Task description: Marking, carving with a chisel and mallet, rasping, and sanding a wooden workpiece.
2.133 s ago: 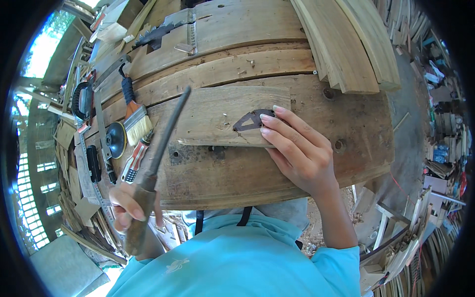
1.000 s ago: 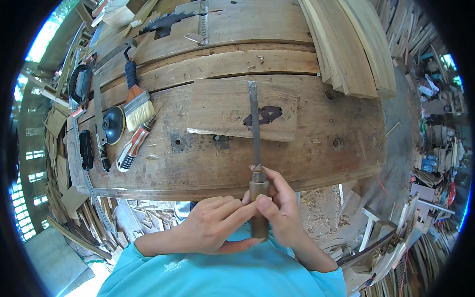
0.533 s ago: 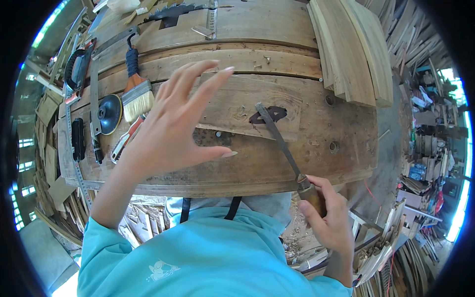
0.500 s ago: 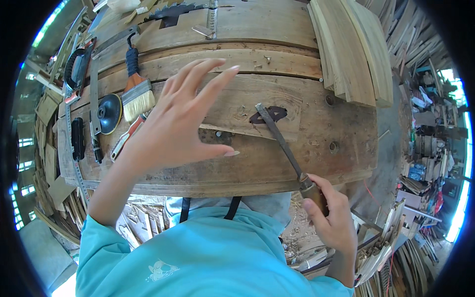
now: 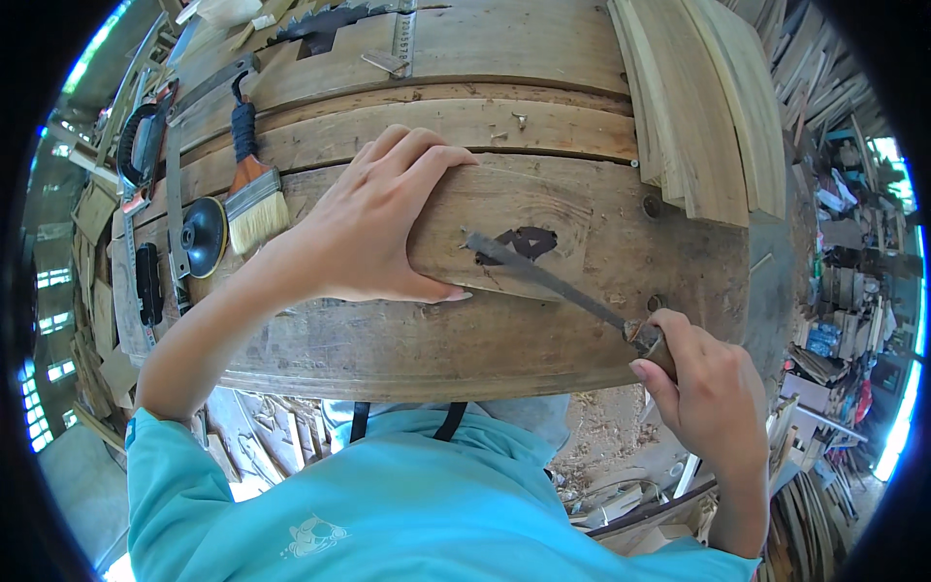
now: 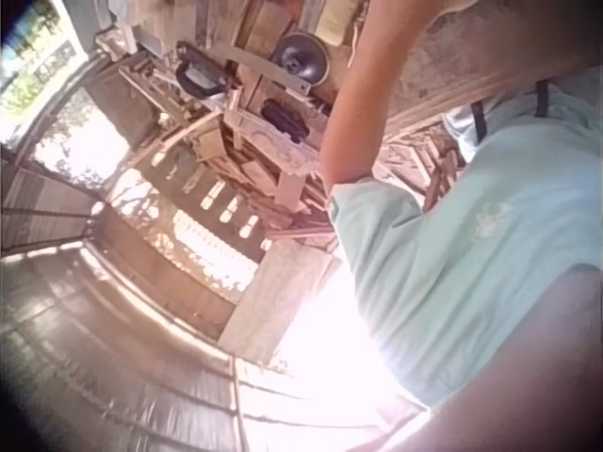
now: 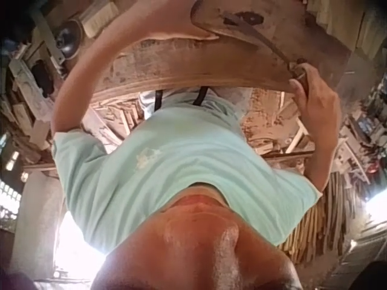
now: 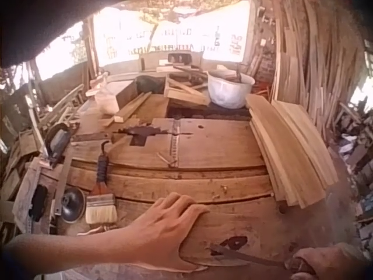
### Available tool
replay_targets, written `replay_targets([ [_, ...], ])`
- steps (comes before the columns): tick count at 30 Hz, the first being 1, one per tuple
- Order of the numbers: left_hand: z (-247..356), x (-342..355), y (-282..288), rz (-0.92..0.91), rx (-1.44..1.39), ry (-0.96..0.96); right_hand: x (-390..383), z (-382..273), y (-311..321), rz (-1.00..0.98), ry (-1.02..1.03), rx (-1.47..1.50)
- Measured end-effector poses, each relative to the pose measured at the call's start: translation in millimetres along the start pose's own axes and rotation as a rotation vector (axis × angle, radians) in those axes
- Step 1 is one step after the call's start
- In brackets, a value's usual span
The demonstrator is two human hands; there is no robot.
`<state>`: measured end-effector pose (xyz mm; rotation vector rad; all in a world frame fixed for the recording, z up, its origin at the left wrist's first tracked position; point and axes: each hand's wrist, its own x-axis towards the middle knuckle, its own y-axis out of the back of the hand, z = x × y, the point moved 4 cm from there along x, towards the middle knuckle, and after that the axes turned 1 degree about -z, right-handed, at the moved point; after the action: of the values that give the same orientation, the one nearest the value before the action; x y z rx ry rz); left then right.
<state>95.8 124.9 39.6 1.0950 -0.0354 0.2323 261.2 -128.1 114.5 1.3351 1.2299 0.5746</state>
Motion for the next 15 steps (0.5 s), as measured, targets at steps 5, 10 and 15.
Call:
replay_targets([
  [5,-2,3,-2,0.012,-0.005,-0.008,15,-2,-1,-0.057,0.033,-0.032],
  [10,-1,3,-2,0.024,-0.029,0.012,5,1,1,-0.080,0.014,-0.032],
  [15,0,4,0,0.009,-0.025,0.031,4,8,1,-0.103,-0.008,0.013],
])
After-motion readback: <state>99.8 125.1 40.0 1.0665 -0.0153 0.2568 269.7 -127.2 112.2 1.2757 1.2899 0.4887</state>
